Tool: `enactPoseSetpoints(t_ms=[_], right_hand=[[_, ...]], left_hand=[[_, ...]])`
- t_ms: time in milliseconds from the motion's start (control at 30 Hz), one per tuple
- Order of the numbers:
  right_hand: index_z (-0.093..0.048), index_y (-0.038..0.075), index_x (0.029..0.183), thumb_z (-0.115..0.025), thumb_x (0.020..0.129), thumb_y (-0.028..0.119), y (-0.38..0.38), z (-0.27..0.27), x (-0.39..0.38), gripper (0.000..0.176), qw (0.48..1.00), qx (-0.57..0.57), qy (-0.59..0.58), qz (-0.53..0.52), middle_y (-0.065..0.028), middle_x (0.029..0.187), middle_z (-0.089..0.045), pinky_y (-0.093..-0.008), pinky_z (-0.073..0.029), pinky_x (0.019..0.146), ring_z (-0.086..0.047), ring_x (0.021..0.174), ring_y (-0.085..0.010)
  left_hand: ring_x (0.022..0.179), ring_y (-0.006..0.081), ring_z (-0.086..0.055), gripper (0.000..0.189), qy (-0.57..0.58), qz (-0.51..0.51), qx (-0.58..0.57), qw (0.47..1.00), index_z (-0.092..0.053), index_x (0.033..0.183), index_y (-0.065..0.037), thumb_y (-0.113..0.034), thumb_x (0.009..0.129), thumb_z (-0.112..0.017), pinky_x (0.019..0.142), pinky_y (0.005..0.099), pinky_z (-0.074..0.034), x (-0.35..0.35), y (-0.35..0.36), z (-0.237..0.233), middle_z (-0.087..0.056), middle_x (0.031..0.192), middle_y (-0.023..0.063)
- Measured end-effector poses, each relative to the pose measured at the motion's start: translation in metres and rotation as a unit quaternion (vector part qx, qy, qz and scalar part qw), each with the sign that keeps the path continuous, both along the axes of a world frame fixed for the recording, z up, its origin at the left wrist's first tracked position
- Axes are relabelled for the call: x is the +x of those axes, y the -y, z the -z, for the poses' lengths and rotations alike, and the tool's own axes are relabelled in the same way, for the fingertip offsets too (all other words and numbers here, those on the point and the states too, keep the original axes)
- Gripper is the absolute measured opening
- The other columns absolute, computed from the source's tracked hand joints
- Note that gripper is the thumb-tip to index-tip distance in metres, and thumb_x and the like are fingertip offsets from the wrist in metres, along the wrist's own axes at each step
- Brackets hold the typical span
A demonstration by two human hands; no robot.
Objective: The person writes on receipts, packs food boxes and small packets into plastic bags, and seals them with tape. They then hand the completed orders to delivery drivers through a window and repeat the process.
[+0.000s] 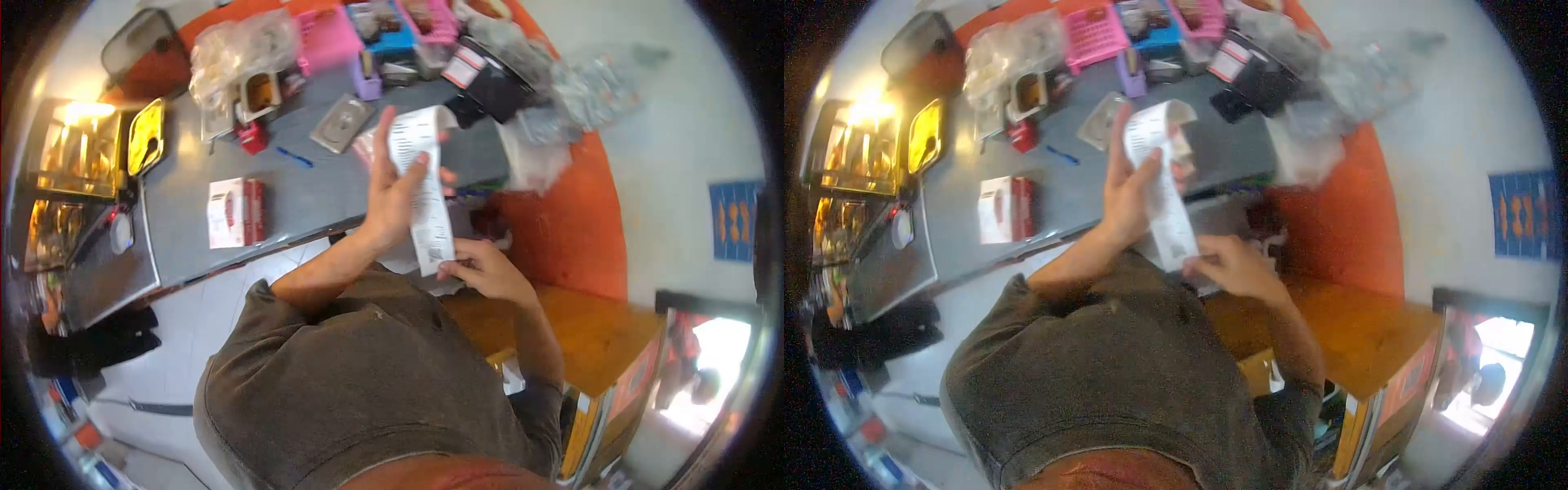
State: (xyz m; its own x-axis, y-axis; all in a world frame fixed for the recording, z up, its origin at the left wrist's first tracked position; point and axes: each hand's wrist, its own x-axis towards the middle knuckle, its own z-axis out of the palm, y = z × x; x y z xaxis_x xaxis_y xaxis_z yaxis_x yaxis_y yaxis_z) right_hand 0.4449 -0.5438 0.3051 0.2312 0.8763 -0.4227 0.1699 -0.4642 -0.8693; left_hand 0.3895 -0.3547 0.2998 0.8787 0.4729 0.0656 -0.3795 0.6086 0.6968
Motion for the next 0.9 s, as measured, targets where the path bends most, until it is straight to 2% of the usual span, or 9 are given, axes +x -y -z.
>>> enactPoseSetpoints(t_ms=[100,233,333,400,600,733,800,867,900], right_hand=[[-0.06,-0.001,0.103,-0.058,0.088,0.013,-0.098,0.023,0.012,0.02,0.981,-0.006,0.085,-0.174,-0.0074,0.084,-0.068,-0.0287,-0.049,0.076,-0.063,0.086,-0.0148],[-0.062,0.001,0.106,-0.06,0.088,0.025,-0.256,0.112,0.014,0.029,0.981,0.176,0.03,-0.079,-0.0117,0.1,-0.067,-0.0324,-0.051,0.074,-0.065,0.079,-0.0207],[-0.062,0.003,0.11,-0.059,0.089,0.029,-0.388,0.172,-0.004,0.034,0.993,0.113,-0.045,0.008,-0.0061,0.095,-0.066,-0.0281,-0.049,0.065,-0.062,0.072,-0.014],[-0.063,0.005,0.11,-0.059,0.089,0.034,-0.45,0.203,-0.021,0.036,0.99,0.08,-0.063,0.095,-0.0025,0.09,-0.064,-0.0257,-0.046,0.055,-0.06,0.068,-0.0116],[-0.067,0.013,0.103,-0.066,0.082,0.041,-0.527,0.266,-0.039,0.035,0.961,-0.042,-0.172,0.212,0.0012,0.086,-0.063,-0.0243,-0.042,0.048,-0.052,0.059,-0.0077],[-0.071,0.013,0.092,-0.075,0.075,0.031,-0.516,0.279,-0.056,0.024,0.918,0.059,-0.283,0.271,-0.0002,0.079,-0.061,-0.0258,-0.043,0.052,-0.053,0.06,-0.0109],[-0.072,0.008,0.082,-0.076,0.071,0.024,-0.501,0.299,-0.064,0.021,0.948,0.223,0.131,0.186,-0.0056,0.079,-0.061,-0.0322,-0.045,0.062,-0.056,0.07,-0.0166],[-0.07,0.003,0.077,-0.077,0.068,0.021,-0.497,0.315,-0.063,0.021,0.956,0.188,0.137,0.176,-0.0115,0.084,-0.06,-0.0371,-0.044,0.071,-0.057,0.083,-0.0212],[-0.07,0.003,0.075,-0.076,0.068,0.021,-0.494,0.312,-0.06,0.02,0.927,0.165,0.28,0.189,-0.0116,0.085,-0.06,-0.0361,-0.043,0.072,-0.057,0.085,-0.0205]], left_hand=[[0.068,0.018,-0.06,0.073,-0.087,-0.156,0.073,0.981,-0.001,0.147,-0.026,-0.002,0.092,-0.045,0.052,0.029,-0.052,-0.046,-0.099,0.011,-0.055,0.112,0.0145],[0.068,0.0147,-0.058,0.07,-0.193,-0.196,0.113,0.955,0.002,0.148,-0.018,-0.012,0.094,-0.044,0.048,0.0243,-0.048,-0.11,-0.196,0.022,-0.056,0.098,0.0098],[0.07,0.0137,-0.058,0.041,-0.228,-0.19,0.017,0.955,-0.035,0.134,-0.008,-0.012,0.094,-0.046,0.052,0.0251,-0.051,-0.153,-0.239,0.052,-0.057,0.096,0.0087],[0.071,0.0136,-0.059,0.035,-0.238,-0.214,0.019,0.947,-0.038,0.128,-0.007,-0.012,0.094,-0.047,0.053,0.0254,-0.051,-0.167,-0.247,0.061,-0.058,0.097,0.0095],[0.07,0.0151,-0.06,0.039,-0.287,-0.249,0.047,0.924,-0.035,0.131,-0.006,-0.007,0.094,-0.045,0.052,0.0256,-0.052,-0.198,-0.255,0.071,-0.06,0.104,0.0131],[0.071,0.0156,-0.061,0.04,-0.313,-0.259,0.01,0.914,-0.034,0.132,-0.006,-0.005,0.094,-0.044,0.051,0.0255,-0.052,-0.216,-0.26,0.087,-0.058,0.102,0.0119],[0.072,0.0155,-0.061,0.04,-0.301,-0.267,0.022,0.915,-0.033,0.132,-0.006,-0.006,0.094,-0.045,0.051,0.0253,-0.052,-0.217,-0.265,0.094,-0.058,0.102,0.0123],[0.072,0.0156,-0.061,0.04,-0.302,-0.25,0.014,0.92,-0.033,0.133,-0.006,-0.006,0.094,-0.045,0.052,0.0256,-0.053,-0.217,-0.269,0.1,-0.058,0.103,0.0124],[0.072,0.0158,-0.061,0.041,-0.301,-0.235,0.012,0.924,-0.032,0.133,-0.006,-0.006,0.094,-0.045,0.053,0.0259,-0.053,-0.215,-0.271,0.101,-0.058,0.103,0.0126]])
